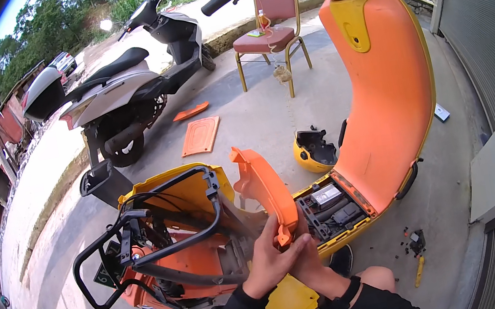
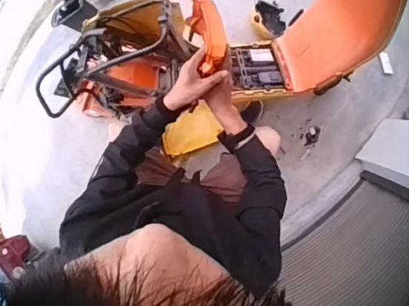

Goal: Disassembling and reassembling plastic body panels on an electric scooter.

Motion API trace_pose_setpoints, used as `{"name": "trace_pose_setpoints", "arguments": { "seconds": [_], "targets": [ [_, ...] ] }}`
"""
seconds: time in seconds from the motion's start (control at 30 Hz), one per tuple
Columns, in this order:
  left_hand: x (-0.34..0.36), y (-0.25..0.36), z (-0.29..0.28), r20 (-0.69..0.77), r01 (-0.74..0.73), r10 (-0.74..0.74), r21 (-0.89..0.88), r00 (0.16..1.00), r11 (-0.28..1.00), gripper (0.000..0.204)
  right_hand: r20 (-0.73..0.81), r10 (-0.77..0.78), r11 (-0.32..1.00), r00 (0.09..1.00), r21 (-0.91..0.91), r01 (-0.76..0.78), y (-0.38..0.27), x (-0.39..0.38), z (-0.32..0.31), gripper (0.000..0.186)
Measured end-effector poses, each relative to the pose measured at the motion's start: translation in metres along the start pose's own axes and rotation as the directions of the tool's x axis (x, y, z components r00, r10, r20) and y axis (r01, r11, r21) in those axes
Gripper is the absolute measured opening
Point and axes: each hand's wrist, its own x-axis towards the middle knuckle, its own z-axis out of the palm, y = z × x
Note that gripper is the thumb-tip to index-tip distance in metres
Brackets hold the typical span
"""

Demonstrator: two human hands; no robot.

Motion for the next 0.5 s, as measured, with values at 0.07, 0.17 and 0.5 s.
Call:
{"name": "trace_pose_setpoints", "arguments": {
  "seconds": [0.07, 0.17, 0.5],
  "targets": [
    [0.001, -0.006, -0.002, -0.163, 0.112, -0.101, 0.058, 0.981, 0.992, 0.033, 0.008, -0.169, 0.969, 0.986, -0.181, 0.168, 0.007, -0.001, 0.008, 0.074],
    [-0.002, -0.032, -0.024, -0.258, 0.142, -0.148, -0.043, 0.955, 0.989, 0.030, 0.213, -0.130, 0.988, 0.968, -0.052, 0.144, -0.003, 0.005, -0.002, 0.080],
    [-0.010, -0.061, -0.035, -0.420, 0.050, -0.204, -0.347, 0.884, 0.936, 0.022, -0.056, 0.849, 0.497, 0.525, 0.418, -0.760, 0.103, 0.051, -0.045, 0.060]
  ]
}}
